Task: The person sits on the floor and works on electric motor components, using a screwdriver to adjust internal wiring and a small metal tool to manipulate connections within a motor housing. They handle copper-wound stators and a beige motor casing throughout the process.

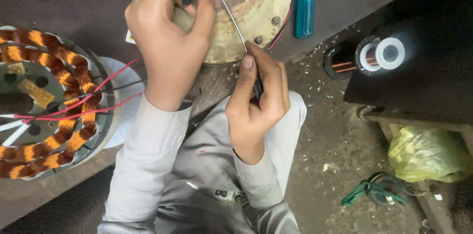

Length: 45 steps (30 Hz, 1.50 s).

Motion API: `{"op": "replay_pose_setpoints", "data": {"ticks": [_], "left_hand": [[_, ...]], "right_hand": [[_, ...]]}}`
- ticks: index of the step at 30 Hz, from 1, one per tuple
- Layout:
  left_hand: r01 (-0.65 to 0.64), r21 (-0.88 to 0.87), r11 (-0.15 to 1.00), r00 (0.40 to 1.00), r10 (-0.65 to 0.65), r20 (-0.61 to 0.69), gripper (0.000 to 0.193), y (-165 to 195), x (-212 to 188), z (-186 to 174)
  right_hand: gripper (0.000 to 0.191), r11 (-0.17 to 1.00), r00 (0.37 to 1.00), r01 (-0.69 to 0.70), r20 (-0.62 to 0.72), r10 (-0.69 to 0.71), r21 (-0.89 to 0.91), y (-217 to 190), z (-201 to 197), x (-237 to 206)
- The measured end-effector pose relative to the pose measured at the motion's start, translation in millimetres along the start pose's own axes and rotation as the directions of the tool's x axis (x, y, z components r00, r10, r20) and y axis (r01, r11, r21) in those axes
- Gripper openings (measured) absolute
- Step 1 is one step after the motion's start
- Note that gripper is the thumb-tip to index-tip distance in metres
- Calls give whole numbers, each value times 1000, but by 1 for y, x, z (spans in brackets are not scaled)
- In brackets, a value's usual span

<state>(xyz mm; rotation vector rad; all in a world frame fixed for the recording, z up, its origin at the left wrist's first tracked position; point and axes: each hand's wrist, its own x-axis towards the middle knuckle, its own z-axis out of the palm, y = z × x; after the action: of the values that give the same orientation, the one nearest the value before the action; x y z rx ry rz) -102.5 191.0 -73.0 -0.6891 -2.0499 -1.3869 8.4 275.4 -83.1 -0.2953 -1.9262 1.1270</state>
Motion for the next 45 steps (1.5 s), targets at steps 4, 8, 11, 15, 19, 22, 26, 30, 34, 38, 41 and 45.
{"op": "replay_pose_setpoints", "data": {"ticks": [4,8,11,15,19,22,26,30,34,38,41,45], "left_hand": [[-29,29,999,999,30,-28,26,0,1,1],[-32,-12,999,999,32,-36,26,1,1,2],[-43,2,999,998,43,-40,26,2,2,2],[-39,4,999,999,39,-32,28,4,3,0],[-46,-8,999,998,46,-40,27,4,4,2],[-56,19,998,997,57,-50,28,3,5,4],[-64,10,998,996,64,-55,26,0,2,7],[-52,-27,998,997,50,-54,27,-2,2,9],[-35,-35,999,999,34,-35,26,-1,2,9],[-61,-20,998,998,61,-28,25,-2,1,9],[-57,-58,997,997,54,-54,25,-3,0,12],[-44,-15,999,999,43,-24,26,-8,-1,14]], "right_hand": [[12,999,999,-43,2,43,30,1,1,-1],[13,999,999,-36,7,36,22,1,4,0],[12,1000,1000,-3,15,3,14,-1,7,1],[14,997,996,-75,45,75,5,-11,5,3],[19,949,948,-315,54,314,25,-21,3,7],[17,973,969,-229,92,229,-18,-25,-1,12],[18,923,925,-329,264,272,199,-21,-13,29],[23,625,713,-684,528,462,377,-15,-23,55],[26,615,689,-706,541,483,350,-20,-20,60],[43,931,932,172,358,-49,-321,-30,-7,45],[52,474,788,616,497,-364,-629,-30,-7,40],[54,432,758,652,512,-405,-624,-25,-13,43]]}}
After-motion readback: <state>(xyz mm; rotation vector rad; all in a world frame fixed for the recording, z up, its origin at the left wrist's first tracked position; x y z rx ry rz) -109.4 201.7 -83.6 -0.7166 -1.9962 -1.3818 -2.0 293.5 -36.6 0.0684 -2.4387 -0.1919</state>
